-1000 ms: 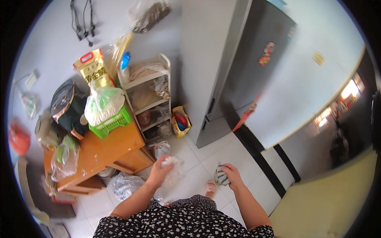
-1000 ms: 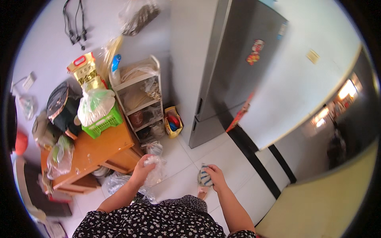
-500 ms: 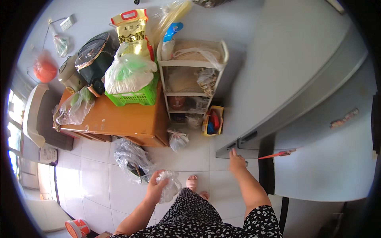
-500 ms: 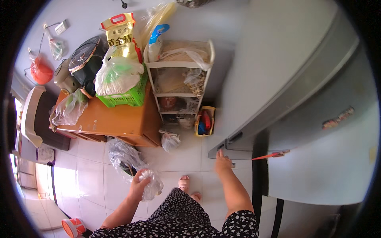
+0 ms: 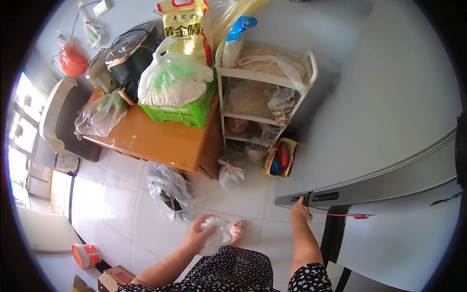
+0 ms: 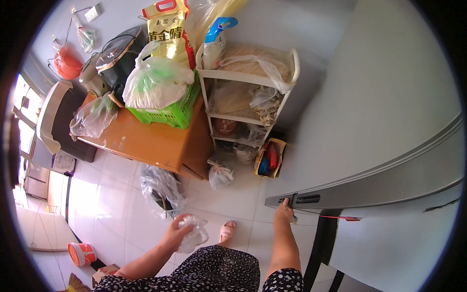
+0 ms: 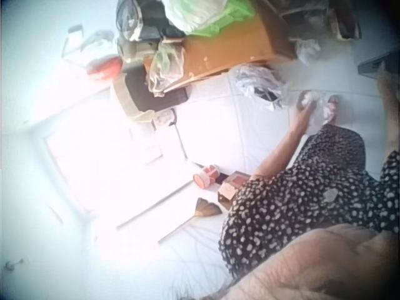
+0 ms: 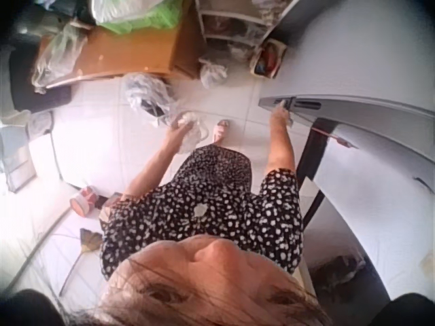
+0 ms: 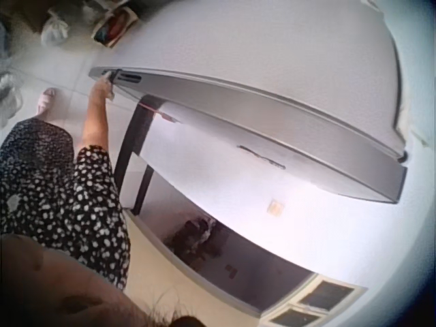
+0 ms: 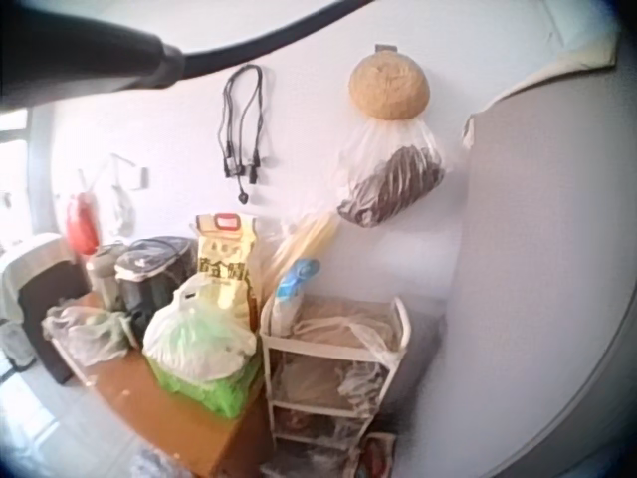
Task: The person washes a knife and a cloth at the sink, then wipes the countertop and sink area. They also wipe the exterior of the refrigerator and handle a plate of sliced fruit.
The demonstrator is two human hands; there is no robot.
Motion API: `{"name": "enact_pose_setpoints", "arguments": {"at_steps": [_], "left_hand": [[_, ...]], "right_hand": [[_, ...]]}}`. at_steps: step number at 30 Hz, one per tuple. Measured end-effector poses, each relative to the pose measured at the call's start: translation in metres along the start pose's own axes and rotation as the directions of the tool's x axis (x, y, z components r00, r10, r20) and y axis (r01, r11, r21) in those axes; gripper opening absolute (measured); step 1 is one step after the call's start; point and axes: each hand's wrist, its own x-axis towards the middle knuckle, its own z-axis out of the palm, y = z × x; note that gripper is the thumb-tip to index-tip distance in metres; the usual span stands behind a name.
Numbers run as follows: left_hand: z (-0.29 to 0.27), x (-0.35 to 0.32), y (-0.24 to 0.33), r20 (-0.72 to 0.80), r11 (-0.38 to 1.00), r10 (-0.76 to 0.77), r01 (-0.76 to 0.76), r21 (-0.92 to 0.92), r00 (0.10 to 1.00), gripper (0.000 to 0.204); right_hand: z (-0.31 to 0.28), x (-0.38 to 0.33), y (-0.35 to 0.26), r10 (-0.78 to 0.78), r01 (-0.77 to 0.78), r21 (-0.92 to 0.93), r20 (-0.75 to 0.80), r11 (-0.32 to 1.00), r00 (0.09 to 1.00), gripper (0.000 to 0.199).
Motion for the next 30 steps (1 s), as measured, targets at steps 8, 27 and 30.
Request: {"name": "enact_pose_setpoints", "arguments": {"at_steps": [8, 27, 30], "left_hand": [[0.077, -0.024, 0.019, 0.168, 0.993, 0.119, -0.116, -0.026, 0.979, 0.035], [0.172, -0.134, -0.091, 0.18, 0.974, 0.168, -0.191, 0.12, 0.969, 0.035], [0.199, -0.123, -0.126, 0.235, 0.963, 0.142, -0.189, 0.192, 0.962, 0.036]], "right_hand": [[-0.013, -0.011, -0.003, -0.031, 0.042, 0.088, -0.121, 0.995, 0.992, 0.025], [-0.028, -0.279, 0.148, -0.39, 0.296, 0.35, 0.24, 0.889, 0.889, 0.031], [-0.043, -0.307, 0.196, -0.283, 0.352, 0.742, -0.225, 0.571, 0.932, 0.028]]}}
